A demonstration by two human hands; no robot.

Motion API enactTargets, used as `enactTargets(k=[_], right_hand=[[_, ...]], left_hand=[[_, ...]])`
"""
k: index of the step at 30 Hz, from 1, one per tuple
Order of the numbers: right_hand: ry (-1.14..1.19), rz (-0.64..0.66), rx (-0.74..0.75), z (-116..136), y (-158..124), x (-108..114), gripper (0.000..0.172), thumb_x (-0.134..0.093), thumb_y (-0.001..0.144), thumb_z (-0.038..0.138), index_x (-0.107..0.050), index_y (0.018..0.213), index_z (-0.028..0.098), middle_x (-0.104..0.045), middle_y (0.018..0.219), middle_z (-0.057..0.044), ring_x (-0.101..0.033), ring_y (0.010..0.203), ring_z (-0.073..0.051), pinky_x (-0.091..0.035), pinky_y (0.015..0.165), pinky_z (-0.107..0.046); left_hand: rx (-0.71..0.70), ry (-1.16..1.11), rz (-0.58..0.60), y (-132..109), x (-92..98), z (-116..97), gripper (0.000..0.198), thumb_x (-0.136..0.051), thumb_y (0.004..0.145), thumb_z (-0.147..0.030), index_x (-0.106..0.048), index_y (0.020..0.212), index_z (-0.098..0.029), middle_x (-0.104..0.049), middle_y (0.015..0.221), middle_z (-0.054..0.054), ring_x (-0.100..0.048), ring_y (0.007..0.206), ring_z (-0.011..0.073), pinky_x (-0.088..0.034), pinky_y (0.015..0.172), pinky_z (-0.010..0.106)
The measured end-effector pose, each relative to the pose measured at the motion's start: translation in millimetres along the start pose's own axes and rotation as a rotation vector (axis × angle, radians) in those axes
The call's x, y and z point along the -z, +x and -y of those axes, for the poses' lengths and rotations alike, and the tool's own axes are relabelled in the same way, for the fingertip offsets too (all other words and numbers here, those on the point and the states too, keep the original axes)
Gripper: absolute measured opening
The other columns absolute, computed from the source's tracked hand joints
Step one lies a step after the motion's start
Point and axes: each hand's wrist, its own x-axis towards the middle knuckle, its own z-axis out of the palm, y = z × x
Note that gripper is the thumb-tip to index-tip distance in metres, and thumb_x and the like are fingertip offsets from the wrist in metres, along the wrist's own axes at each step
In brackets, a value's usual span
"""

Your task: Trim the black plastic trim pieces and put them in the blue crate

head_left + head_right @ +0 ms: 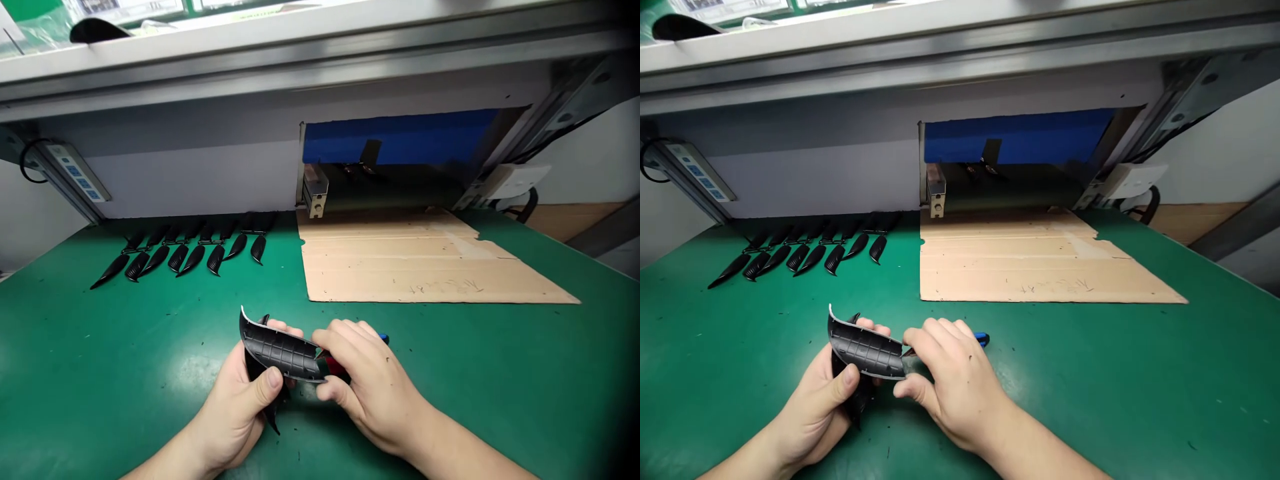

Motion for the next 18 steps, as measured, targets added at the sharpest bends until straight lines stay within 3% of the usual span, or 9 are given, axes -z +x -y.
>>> enactTargets(k=[6,10,18], right_hand=[[-0.196,-0.050,0.027,4.9,0.0,0.5,0.077,-0.009,0.094,0.072,-0.061,0.088,0.016,-0.048,0.074,-0.004,-0.038,0.065,-0.020,-0.022,0.061,-0.032],[-0.251,-0.046,0.051,6.0,-2.3,-2.8,0.073,-0.006,0.097,0.067,-0.053,0.071,0.017,-0.046,0.068,-0.003,-0.036,0.061,-0.018,-0.020,0.059,-0.032],[-0.255,-0.048,0.105,4.5,-4.9,-7.2,0.065,-0.010,0.102,0.059,-0.046,0.067,0.018,-0.047,0.064,-0.001,-0.036,0.058,-0.016,-0.020,0.058,-0.031]], left_hand=[[-0.028,0.152,0.025,-0.3,3.1,-2.4,0.046,-0.074,0.079,-0.035,-0.057,0.120,-0.023,-0.060,0.125,0.009,-0.057,0.114,0.0255,-0.045,0.099,0.034],[-0.037,0.258,0.035,-0.9,7.5,-4.5,0.047,-0.072,0.081,-0.037,-0.055,0.122,-0.023,-0.060,0.125,0.010,-0.057,0.115,0.0267,-0.045,0.099,0.035],[-0.063,0.360,0.082,-3.9,10.9,-8.0,0.043,-0.073,0.080,-0.038,-0.057,0.118,-0.024,-0.061,0.122,0.008,-0.057,0.114,0.0259,-0.047,0.098,0.033]])
